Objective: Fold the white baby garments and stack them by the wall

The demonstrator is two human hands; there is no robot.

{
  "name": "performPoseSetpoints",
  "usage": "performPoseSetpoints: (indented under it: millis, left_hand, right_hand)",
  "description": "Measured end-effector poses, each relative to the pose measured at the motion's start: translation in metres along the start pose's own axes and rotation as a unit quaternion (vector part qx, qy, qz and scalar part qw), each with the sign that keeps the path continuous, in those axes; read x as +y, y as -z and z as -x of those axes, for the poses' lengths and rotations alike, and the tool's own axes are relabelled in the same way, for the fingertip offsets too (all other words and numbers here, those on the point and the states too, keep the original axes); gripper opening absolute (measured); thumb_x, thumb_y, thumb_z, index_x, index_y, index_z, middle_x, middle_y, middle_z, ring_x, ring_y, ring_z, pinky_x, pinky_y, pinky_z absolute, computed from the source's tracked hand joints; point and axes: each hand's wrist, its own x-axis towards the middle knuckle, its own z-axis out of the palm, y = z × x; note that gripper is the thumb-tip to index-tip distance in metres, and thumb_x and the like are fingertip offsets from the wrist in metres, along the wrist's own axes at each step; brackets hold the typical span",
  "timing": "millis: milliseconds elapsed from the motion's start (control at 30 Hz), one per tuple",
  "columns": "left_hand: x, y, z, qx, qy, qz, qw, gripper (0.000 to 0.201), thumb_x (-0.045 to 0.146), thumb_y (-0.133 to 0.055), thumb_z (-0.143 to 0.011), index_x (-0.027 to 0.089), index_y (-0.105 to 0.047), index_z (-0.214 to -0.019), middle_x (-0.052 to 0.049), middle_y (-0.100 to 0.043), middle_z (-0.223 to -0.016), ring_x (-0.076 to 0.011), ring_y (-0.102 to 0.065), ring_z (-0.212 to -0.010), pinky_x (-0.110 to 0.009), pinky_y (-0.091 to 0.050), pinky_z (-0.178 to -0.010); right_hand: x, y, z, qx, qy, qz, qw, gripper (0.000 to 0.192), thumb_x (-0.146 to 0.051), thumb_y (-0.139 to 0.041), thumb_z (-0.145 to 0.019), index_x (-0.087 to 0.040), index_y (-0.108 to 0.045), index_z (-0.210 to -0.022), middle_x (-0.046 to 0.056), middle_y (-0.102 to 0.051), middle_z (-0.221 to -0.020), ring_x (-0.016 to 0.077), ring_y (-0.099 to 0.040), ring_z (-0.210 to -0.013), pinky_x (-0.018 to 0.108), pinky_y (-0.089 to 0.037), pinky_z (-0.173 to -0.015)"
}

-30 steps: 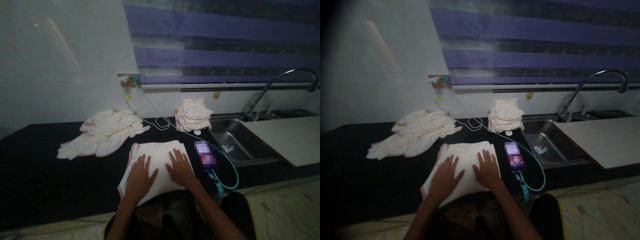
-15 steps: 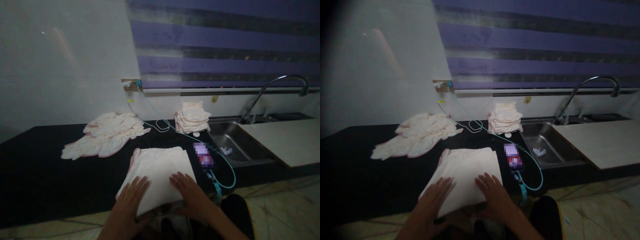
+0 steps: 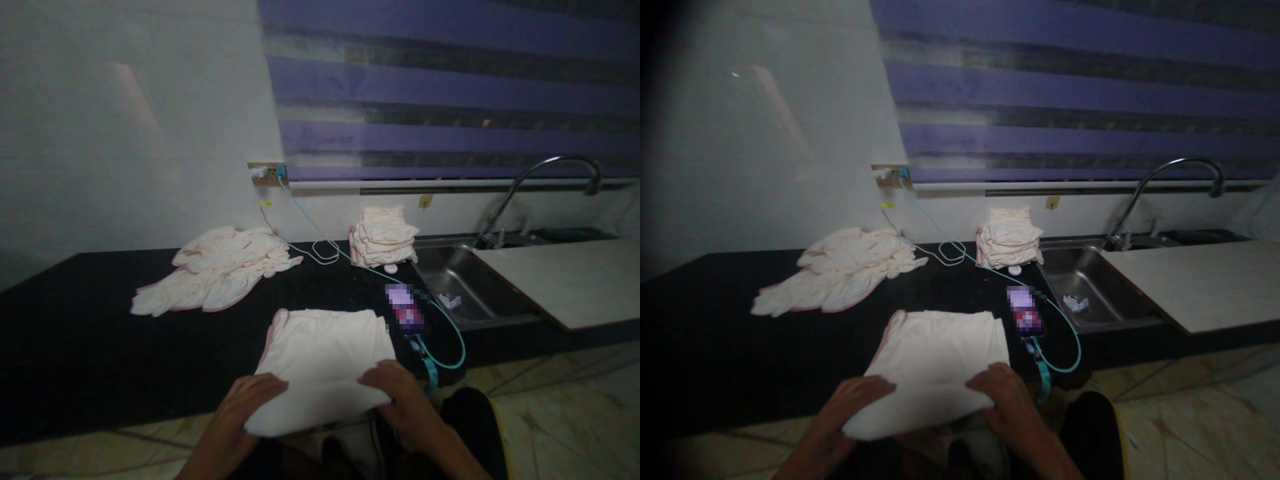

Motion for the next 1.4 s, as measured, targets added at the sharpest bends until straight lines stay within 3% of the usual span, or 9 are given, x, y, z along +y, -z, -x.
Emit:
performPoseSetpoints:
  millis: [100, 233, 400, 533, 667, 767, 867, 1167, 1400]
  left_hand:
    - [0.026, 0.013, -0.015, 0.088, 0.094, 0.111, 0.985, 0.033, 0.035, -0.063, -0.083, 0.027, -0.083, -0.109, -0.009, -0.080, -0.120, -0.0300, -0.075, -0.110, -0.038, -0.059, -0.098]
    - [0.067, 0.037, -0.029, 0.193, 0.276, 0.173, 0.925, 0.027, 0.043, -0.075, -0.064, 0.024, -0.083, -0.082, -0.006, -0.081, -0.082, -0.0285, -0.073, -0.074, -0.032, -0.059, -0.066]
    - [0.102, 0.073, -0.046, 0.221, 0.305, 0.311, 0.873, 0.040, 0.061, -0.084, -0.054, 0.026, -0.076, -0.072, -0.006, -0.073, -0.066, -0.0255, -0.064, -0.061, -0.033, -0.053, -0.055]
    - [0.091, 0.073, -0.085, 0.163, 0.361, 0.375, 0.838, 0.045, 0.055, -0.091, -0.046, 0.020, -0.074, -0.070, -0.004, -0.068, -0.061, -0.0212, -0.060, -0.056, -0.030, -0.050, -0.052]
    - [0.050, 0.035, -0.117, 0.123, 0.396, 0.452, 0.790, 0.044, 0.047, -0.091, -0.054, 0.014, -0.077, -0.081, -0.008, -0.077, -0.074, -0.0222, -0.068, -0.064, -0.032, -0.056, -0.063]
    - [0.023, 0.008, -0.122, 0.117, 0.398, 0.433, 0.800, 0.045, 0.046, -0.089, -0.054, 0.011, -0.078, -0.081, -0.011, -0.079, -0.078, -0.0250, -0.071, -0.068, -0.033, -0.056, -0.066]
    - [0.012, -0.001, -0.120, 0.113, 0.392, 0.407, 0.817, 0.047, 0.046, -0.087, -0.053, 0.010, -0.079, -0.082, -0.012, -0.080, -0.081, -0.0278, -0.073, -0.074, -0.035, -0.057, -0.069]
    - [0.018, -0.005, -0.113, 0.162, 0.428, 0.354, 0.816, 0.050, 0.051, -0.089, -0.055, 0.011, -0.075, -0.081, -0.008, -0.076, -0.074, -0.0228, -0.068, -0.066, -0.030, -0.054, -0.060]
    - [0.010, -0.005, -0.116, 0.099, 0.448, 0.266, 0.848, 0.037, 0.042, -0.090, -0.051, 0.014, -0.070, -0.064, -0.006, -0.068, -0.059, -0.0230, -0.064, -0.059, -0.029, -0.048, -0.052]
  right_hand:
    - [-0.015, 0.021, -0.006, 0.091, -0.027, -0.069, 0.993, 0.035, -0.021, -0.062, -0.085, -0.028, -0.081, -0.114, 0.006, -0.082, -0.107, 0.0239, -0.077, -0.099, 0.037, -0.061, -0.090]
    - [-0.045, 0.051, -0.013, 0.225, -0.061, -0.055, 0.971, 0.026, -0.026, -0.070, -0.078, -0.030, -0.085, -0.098, 0.005, -0.083, -0.096, 0.0253, -0.078, -0.086, 0.035, -0.063, -0.078]
    - [-0.078, 0.076, -0.018, 0.281, -0.103, -0.052, 0.953, 0.019, -0.029, -0.077, -0.072, -0.030, -0.084, -0.090, 0.005, -0.082, -0.090, 0.0265, -0.075, -0.082, 0.036, -0.060, -0.074]
    - [-0.064, 0.071, -0.056, 0.222, -0.146, -0.166, 0.950, 0.021, -0.041, -0.078, -0.077, -0.022, -0.083, -0.086, 0.006, -0.079, -0.083, 0.0236, -0.071, -0.076, 0.031, -0.057, -0.067]
    - [-0.010, 0.030, -0.101, 0.170, -0.176, -0.250, 0.937, 0.026, -0.040, -0.073, -0.080, -0.015, -0.079, -0.080, 0.003, -0.075, -0.076, 0.0181, -0.064, -0.071, 0.027, -0.050, -0.066]
    - [0.026, -0.004, -0.111, 0.145, -0.192, -0.208, 0.948, 0.021, -0.033, -0.069, -0.078, -0.014, -0.080, -0.081, 0.002, -0.074, -0.074, 0.0172, -0.063, -0.070, 0.026, -0.048, -0.066]
    - [0.042, -0.021, -0.106, 0.144, -0.185, -0.183, 0.955, 0.022, -0.032, -0.069, -0.079, -0.015, -0.082, -0.086, 0.003, -0.077, -0.079, 0.0186, -0.065, -0.074, 0.026, -0.048, -0.069]
    - [0.047, -0.020, -0.103, 0.111, -0.189, -0.207, 0.953, 0.022, -0.031, -0.069, -0.080, -0.015, -0.083, -0.084, 0.000, -0.074, -0.070, 0.0156, -0.059, -0.063, 0.025, -0.041, -0.059]
    - [0.043, -0.018, -0.102, 0.127, -0.178, -0.210, 0.953, 0.020, -0.029, -0.067, -0.080, -0.015, -0.081, -0.087, 0.003, -0.077, -0.079, 0.0182, -0.064, -0.074, 0.026, -0.048, -0.067]
